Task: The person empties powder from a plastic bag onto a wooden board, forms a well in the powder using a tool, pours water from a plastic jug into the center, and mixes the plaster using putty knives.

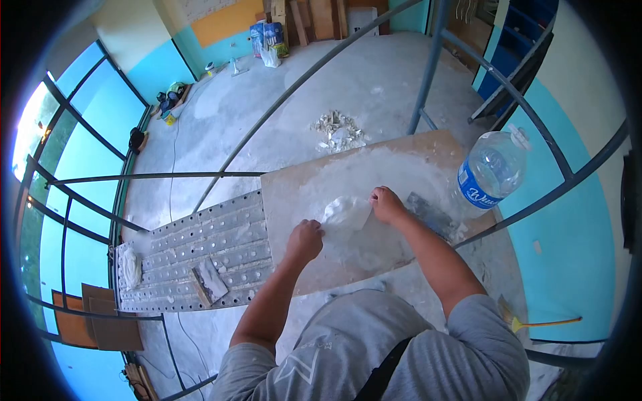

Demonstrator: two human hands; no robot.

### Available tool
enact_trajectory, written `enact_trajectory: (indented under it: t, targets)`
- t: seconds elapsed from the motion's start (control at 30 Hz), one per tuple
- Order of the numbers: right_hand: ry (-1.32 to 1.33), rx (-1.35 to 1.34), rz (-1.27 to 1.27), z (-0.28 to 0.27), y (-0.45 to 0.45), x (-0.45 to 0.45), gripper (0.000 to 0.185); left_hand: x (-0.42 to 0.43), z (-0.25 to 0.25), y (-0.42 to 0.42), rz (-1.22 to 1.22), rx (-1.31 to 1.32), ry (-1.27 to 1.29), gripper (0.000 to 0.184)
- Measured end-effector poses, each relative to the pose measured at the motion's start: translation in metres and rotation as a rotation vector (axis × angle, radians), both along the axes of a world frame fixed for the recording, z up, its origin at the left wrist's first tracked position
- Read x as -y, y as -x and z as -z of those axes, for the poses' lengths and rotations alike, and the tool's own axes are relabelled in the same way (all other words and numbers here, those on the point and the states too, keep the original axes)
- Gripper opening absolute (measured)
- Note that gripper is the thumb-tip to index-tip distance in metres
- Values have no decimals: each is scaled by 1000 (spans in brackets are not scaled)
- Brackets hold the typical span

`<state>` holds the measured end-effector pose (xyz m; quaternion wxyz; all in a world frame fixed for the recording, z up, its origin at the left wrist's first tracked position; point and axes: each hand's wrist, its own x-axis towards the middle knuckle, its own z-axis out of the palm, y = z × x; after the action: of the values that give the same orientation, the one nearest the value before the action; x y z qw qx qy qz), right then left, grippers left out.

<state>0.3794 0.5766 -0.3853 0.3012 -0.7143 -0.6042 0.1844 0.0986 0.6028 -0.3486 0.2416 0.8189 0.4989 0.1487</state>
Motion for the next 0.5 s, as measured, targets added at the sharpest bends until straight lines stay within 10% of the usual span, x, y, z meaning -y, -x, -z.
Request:
enact_trajectory:
  t: [0.5]
  targets:
    - [-214, -107, -33, -64, 2, 18, 8, -10, -38, -25, 131, 157, 21, 20]
